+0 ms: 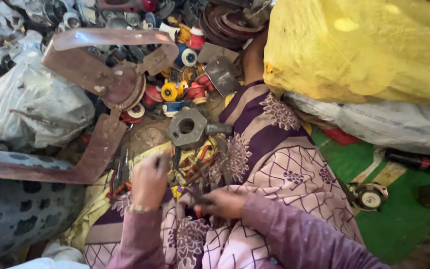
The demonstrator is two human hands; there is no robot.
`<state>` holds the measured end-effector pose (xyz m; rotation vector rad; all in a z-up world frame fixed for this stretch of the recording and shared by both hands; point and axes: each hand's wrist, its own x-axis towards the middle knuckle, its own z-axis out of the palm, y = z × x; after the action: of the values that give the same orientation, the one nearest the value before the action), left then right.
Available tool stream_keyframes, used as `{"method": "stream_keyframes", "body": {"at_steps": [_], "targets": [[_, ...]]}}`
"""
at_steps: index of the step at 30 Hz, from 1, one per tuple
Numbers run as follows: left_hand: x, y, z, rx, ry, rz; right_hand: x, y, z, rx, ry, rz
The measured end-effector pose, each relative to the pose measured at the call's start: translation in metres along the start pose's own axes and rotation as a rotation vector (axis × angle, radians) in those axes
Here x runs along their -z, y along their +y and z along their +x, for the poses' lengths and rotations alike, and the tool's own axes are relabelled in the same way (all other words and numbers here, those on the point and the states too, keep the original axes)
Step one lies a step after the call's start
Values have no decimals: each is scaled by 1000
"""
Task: The person sits on the floor and uses pliers to strip the insulation from copper wires. They repeatedly cut and pull the insulation off, separating the copper strands from the outer coating.
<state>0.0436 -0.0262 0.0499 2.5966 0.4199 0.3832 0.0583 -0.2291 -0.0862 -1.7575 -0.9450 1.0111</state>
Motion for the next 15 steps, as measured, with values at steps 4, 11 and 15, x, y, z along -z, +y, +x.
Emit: {"method": "stream_keyframes", "body": {"at_steps": [4,11,15], "targets": [[-44,41,22,-190,-479,15,-11,-14,-5,139,-227,-58],[-157,1,29,-464,-677,-4,7,-25,-32,142,-457,118],[-107,-30,33,-302,-648,-146,19,-43,-29,191,-397,60]]}}
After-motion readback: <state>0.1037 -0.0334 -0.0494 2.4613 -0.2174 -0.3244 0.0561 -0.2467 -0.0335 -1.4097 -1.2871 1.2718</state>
